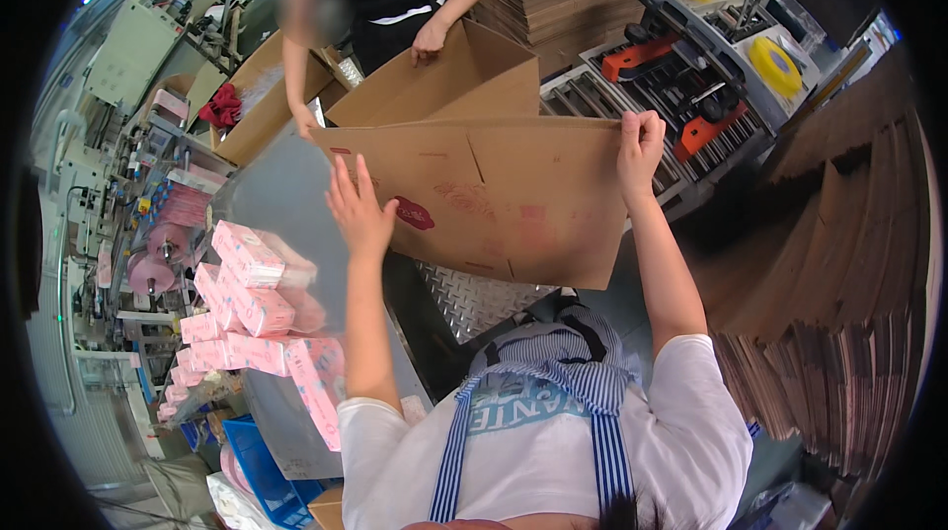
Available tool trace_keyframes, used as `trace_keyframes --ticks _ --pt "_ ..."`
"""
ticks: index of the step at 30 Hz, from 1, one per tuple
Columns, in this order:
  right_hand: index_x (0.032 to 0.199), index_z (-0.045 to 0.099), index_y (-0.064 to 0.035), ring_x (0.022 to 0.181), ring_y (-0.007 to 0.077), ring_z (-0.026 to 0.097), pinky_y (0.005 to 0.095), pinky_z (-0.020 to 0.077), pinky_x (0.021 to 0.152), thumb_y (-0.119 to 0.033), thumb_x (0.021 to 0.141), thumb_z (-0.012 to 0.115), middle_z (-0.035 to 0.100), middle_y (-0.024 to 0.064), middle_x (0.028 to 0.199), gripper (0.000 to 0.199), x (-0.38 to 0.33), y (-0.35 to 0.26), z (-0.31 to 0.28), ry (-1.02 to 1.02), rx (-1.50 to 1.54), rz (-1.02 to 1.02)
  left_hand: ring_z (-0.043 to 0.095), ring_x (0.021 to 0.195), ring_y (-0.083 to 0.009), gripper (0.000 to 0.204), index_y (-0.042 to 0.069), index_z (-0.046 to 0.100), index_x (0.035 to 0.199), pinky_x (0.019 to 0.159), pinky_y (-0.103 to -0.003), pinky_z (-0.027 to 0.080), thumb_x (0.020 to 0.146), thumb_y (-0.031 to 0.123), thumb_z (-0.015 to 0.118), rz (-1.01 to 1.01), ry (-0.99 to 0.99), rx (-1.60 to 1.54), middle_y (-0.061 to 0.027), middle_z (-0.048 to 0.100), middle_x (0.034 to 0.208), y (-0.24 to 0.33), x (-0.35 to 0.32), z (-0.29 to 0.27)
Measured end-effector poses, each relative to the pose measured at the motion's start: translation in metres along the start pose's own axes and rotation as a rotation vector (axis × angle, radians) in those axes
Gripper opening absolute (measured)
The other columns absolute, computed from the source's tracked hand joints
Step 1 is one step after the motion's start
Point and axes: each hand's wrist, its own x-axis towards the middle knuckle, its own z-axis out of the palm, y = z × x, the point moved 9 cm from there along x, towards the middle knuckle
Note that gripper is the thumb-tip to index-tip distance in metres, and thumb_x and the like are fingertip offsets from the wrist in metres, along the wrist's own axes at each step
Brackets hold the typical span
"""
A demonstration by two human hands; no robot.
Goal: The person packs pink-wrapped items into cardboard boxes on a metal workbench. They arrange the items in rows, add bubble wrap for cushioning, and close the boxes. Another person assists by taping the boxes shut.
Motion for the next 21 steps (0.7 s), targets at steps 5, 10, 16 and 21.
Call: trace_keyframes --ticks 5,10,16,21 --pt "0.068 0.043 -0.0068 0.058 0.0035 0.032 0.021 0.028 0.052 -0.029 0.098 0.048 0.036 -0.0063 0.062 0.037 -0.009 0.014 -0.028 0.201 0.175 0.077 0.018 0.14 -0.0315 0.1 0.022 0.024 0.146 0.108 -0.061 0.018 0.063 0.022 0.081 0.009 -0.124 0.153 -0.0083 0.018 0.153 -0.027 0.037 0.007" --pt "0.059 0.043 -0.0059 0.054 0.0069 0.036 0.0245 0.0285 0.049 -0.031 0.097 0.047 0.039 -0.0029 0.055 0.045 0.02 0.016 -0.074 0.413 0.129 0.061 0.035 0.13 -0.0246 0.069 0.016 0.047 0.131 0.108 -0.058 0.02 0.069 0.021 0.077 0.14 -0.189 0.118 -0.0056 0.042 0.136 -0.004 0.042 0.017" --pt "0.066 0.064 -0.0128 0.054 0.0257 0.05 0.0395 0.0385 0.054 -0.015 0.077 0.061 0.054 0.0071 0.058 0.012 0.053 -0.028 -0.046 0.026 -0.72 -0.575 0.056 0.102 -0.0248 0.029 0.013 0.065 0.105 0.095 -0.044 0.038 0.077 0.021 0.069 0.285 -0.236 -0.109 -0.0047 0.062 0.097 0.046 0.033 0.015" --pt "0.102 0.061 -0.015 0.102 0.0183 0.056 0.0402 0.0372 0.091 -0.027 0.069 0.072 0.063 -0.0015 0.106 0.037 -0.064 -0.061 0.076 -0.507 -0.564 -0.645 0.056 0.106 -0.026 0.026 0.012 0.067 0.102 0.095 -0.044 0.038 0.086 0.029 0.055 0.235 -0.294 -0.259 -0.0086 0.064 0.107 0.064 0.034 0.049"
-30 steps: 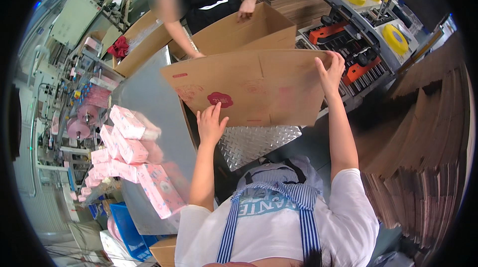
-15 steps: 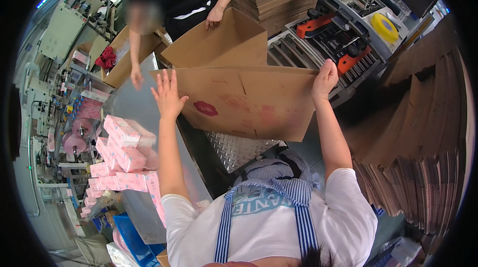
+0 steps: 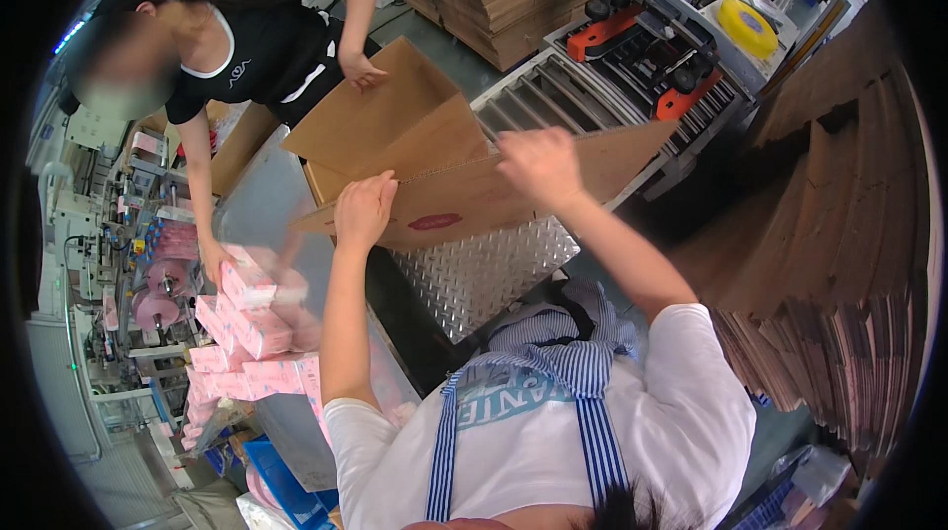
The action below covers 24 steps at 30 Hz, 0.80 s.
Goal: The person packs pink-wrapped items into cardboard boxes on a metal workbench. They arrange the items in rows, add bubble wrap for cushioning, and close the boxes. Another person assists by taping the boxes shut.
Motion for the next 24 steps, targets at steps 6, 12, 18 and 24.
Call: trace_keyframes --ticks 6,12,18,24 --pt "0.11 0.059 -0.0143 0.108 0.0143 0.054 0.0445 0.0273 0.101 -0.019 0.071 0.07 0.06 -0.0013 0.114 0.04 -0.001 -0.088 -0.002 -0.05 0.071 -0.043 0.051 0.117 -0.0251 0.038 0.018 0.059 0.12 0.104 -0.051 0.028 0.087 0.033 0.048 0.07 0.08 0.281 -0.0111 0.06 0.119 -0.012 0.004 -0.003" --pt "0.085 0.063 -0.015 0.075 0.0173 0.054 0.0415 0.0316 0.091 -0.009 0.07 0.069 0.057 -0.0021 0.076 0.017 -0.026 -0.076 -0.021 -0.169 0.34 -0.051 0.061 0.096 -0.0332 0.035 0.013 0.059 0.111 0.08 -0.044 0.048 0.09 0.037 0.048 -0.223 -0.386 0.155 -0.016 0.066 0.099 -0.013 0.011 0.012" --pt "0.077 0.063 -0.0109 0.08 0.0241 0.058 0.0358 0.0391 0.081 -0.005 0.066 0.071 0.063 0.0031 0.077 0.015 -0.025 -0.008 -0.085 -0.717 0.513 0.054 0.061 0.092 -0.0357 0.035 0.003 0.063 0.101 0.077 -0.045 0.048 0.087 0.033 0.05 -0.438 -0.268 -0.053 -0.0177 0.065 0.093 -0.065 -0.083 -0.023" --pt "0.081 0.056 -0.0003 0.064 0.0158 0.054 0.0325 0.0429 0.059 -0.021 0.089 0.058 0.052 0.008 0.064 0.022 -0.037 0.171 -0.111 -0.519 0.3 0.716 0.053 0.064 -0.0185 0.014 0.006 0.059 0.085 0.06 -0.03 0.043 0.071 0.003 0.059 -0.683 0.622 -0.483 -0.0049 0.054 0.072 -0.073 -0.122 0.005"
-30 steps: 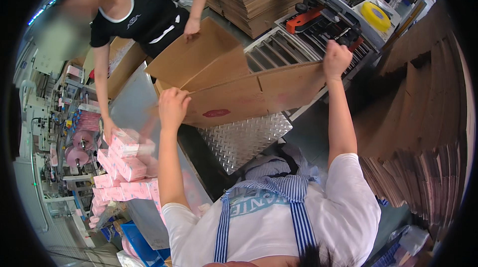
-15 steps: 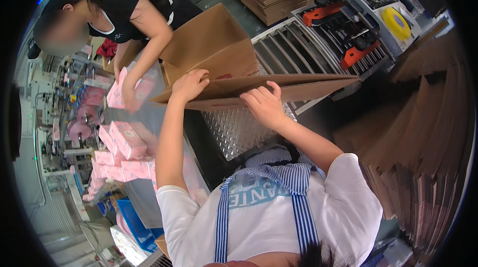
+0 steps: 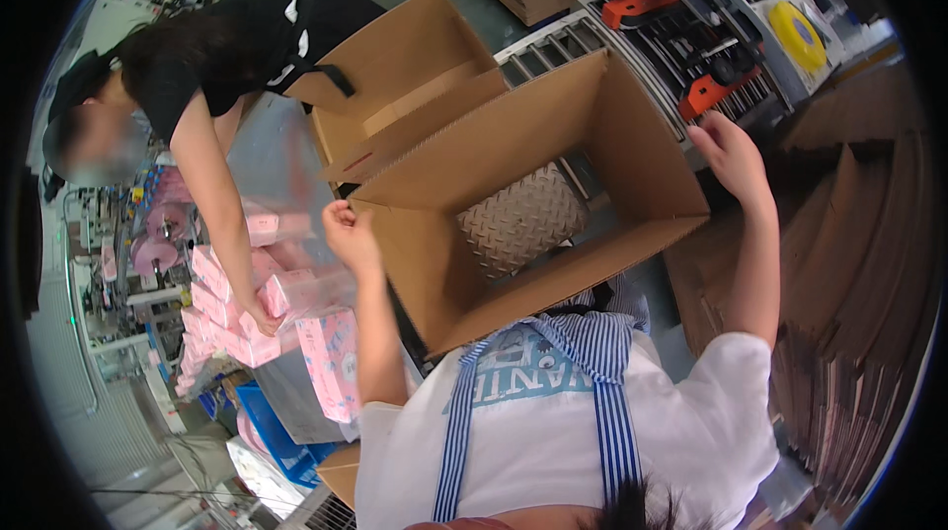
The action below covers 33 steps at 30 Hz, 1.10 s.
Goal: The person packs pink-wrapped items into cardboard boxes on a metal workbench. They arrange the items in rows, add bubble wrap for cushioning, and close the boxes. Another person assists by taping the boxes shut.
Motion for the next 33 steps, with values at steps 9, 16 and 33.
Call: trace_keyframes --ticks 9,16,33 --pt "0.113 0.053 0.0057 0.107 0.0375 0.052 0.0406 0.0394 0.095 -0.067 0.07 0.062 0.054 0.0226 0.113 0.085 -0.087 -0.075 0.191 -1.22 -0.419 -0.797 0.057 0.097 -0.0289 0.017 0.011 0.067 0.092 0.084 -0.039 0.046 0.077 0.011 0.059 0.312 -0.563 0.543 -0.0096 0.061 0.1 -0.016 -0.084 0.162" --pt "0.108 0.056 -0.0036 0.112 0.0292 0.052 0.0417 0.0378 0.096 -0.033 0.064 0.073 0.056 0.0117 0.118 0.056 -0.006 -0.073 0.215 -0.58 -0.558 -0.585 0.039 0.13 -0.0299 0.038 0.009 0.064 0.115 0.107 -0.039 0.03 0.084 0.031 0.062 0.169 -1.407 -0.013 -0.0141 0.048 0.136 -0.023 -0.095 0.127" --pt "0.07 0.065 -0.0067 0.077 0.0246 0.064 0.0384 0.0372 0.098 -0.034 0.092 0.053 0.066 0.01 0.08 0.036 0.059 0.023 0.165 0.054 0.324 0.031 0.02 0.14 -0.0323 0.068 0.009 0.03 0.144 0.106 -0.062 0.013 0.088 0.044 0.048 0.285 -0.505 0.883 -0.0162 0.024 0.15 -0.021 -0.114 0.057"
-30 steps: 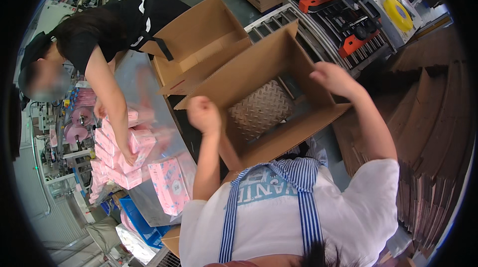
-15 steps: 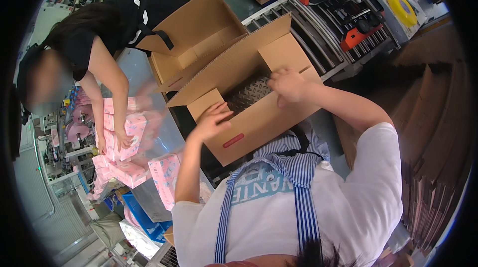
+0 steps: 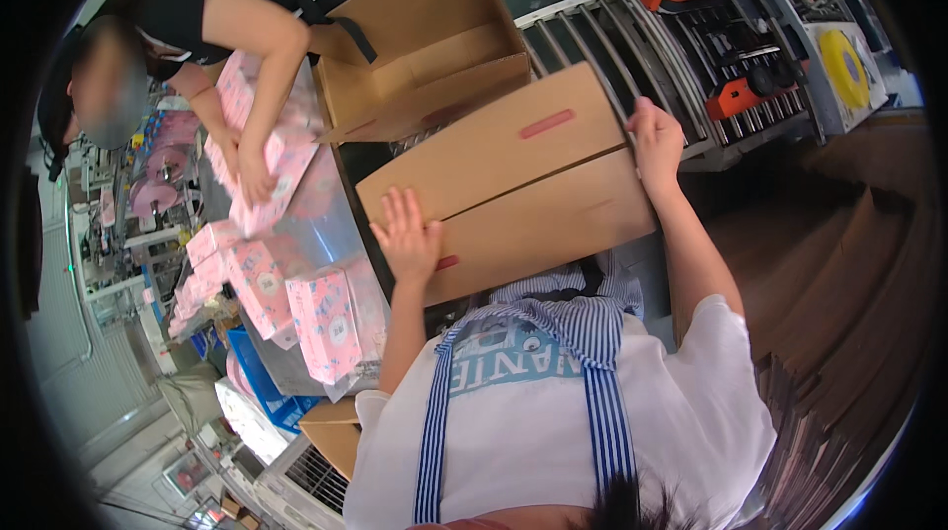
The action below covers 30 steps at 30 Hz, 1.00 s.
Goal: The person packs pink-wrapped items into cardboard boxes on a metal workbench. They arrange the items in rows, add bubble wrap for cushioning, and close the boxes. Another person assists by taping the boxes shut.
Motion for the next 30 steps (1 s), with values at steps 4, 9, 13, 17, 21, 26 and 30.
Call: trace_keyframes --ticks 4,9,13,17,21,26,30 --pt "0.114 0.061 -0.0054 0.105 0.024 0.058 0.0359 0.0366 0.099 -0.043 0.097 0.04 0.063 0.0117 0.111 0.046 -0.03 0.199 0.083 -0.234 0.041 0.385 0.016 0.141 -0.0316 0.06 0.006 0.03 0.143 0.112 -0.051 0.012 0.096 0.042 0.038 -0.392 0.039 -0.436 -0.0162 0.02 0.152 -0.15 -0.01 0.049" --pt "0.114 0.062 -0.0031 0.1 0.0182 0.059 0.0337 0.0467 0.085 -0.041 0.098 0.04 0.064 0.008 0.109 0.047 -0.037 0.24 0.039 -0.542 -0.076 0.211 0.03 0.134 -0.031 0.051 0.003 0.042 0.134 0.112 -0.039 0.019 0.098 0.039 0.037 -0.48 0.205 -0.621 -0.0177 0.037 0.141 -0.164 -0.041 0.103" --pt "0.114 0.058 0.0028 0.097 0.0166 0.059 0.0311 0.0454 0.085 -0.034 0.098 0.042 0.064 0.0051 0.106 0.043 0.018 0.141 -0.144 -0.272 0.121 0.118 0.012 0.141 -0.0223 0.079 0.006 0.02 0.146 0.114 -0.034 0.011 0.092 0.062 0.033 -0.467 -0.377 -1.792 -0.0094 0.015 0.153 0.045 0.005 0.078" --pt "0.109 0.061 -0.0019 0.092 0.011 0.057 0.0251 0.0442 0.083 -0.021 0.094 0.051 0.063 0.0031 0.101 0.026 0.001 0.024 -0.128 -0.472 0.468 0.205 0.045 0.121 -0.0258 0.066 0.003 0.033 0.139 0.102 -0.036 0.036 0.093 0.047 0.049 -0.476 -0.13 -2.053 -0.0125 0.048 0.131 0.047 0.017 0.05" --pt "0.08 0.058 -0.0069 0.068 0.0191 0.054 0.0356 0.0464 0.08 -0.019 0.089 0.056 0.055 0.0043 0.075 0.015 -0.097 -0.151 0.075 -1.141 0.125 -0.326 0.045 0.125 -0.0278 0.063 0.002 0.038 0.137 0.101 -0.034 0.037 0.089 0.037 0.059 -0.62 -0.164 -1.237 -0.0182 0.046 0.136 -0.098 -0.039 0.09" --pt "0.093 0.063 -0.015 0.103 0.0244 0.056 0.054 0.0244 0.106 -0.014 0.079 0.061 0.062 0.0025 0.101 0.015 -0.154 -0.217 0.117 -0.469 -0.278 -1.249 0.048 0.12 -0.0239 0.07 0.0 0.042 0.133 0.098 -0.037 0.039 0.092 0.056 0.041 -0.683 -0.311 -1.973 -0.0123 0.049 0.133 -0.131 -0.046 -0.017" --pt "0.14 0.033 -0.0124 0.13 0.0258 0.036 0.0535 0.0295 0.102 -0.019 0.072 0.071 0.034 0.01 0.143 0.078 -0.059 -0.11 0.079 -0.152 -0.962 -0.598 0.056 0.111 -0.0296 0.06 -0.006 0.052 0.121 0.094 -0.039 0.043 0.089 0.045 0.056 -0.619 -0.163 -0.959 -0.0213 0.06 0.117 -0.139 -0.072 0.024"
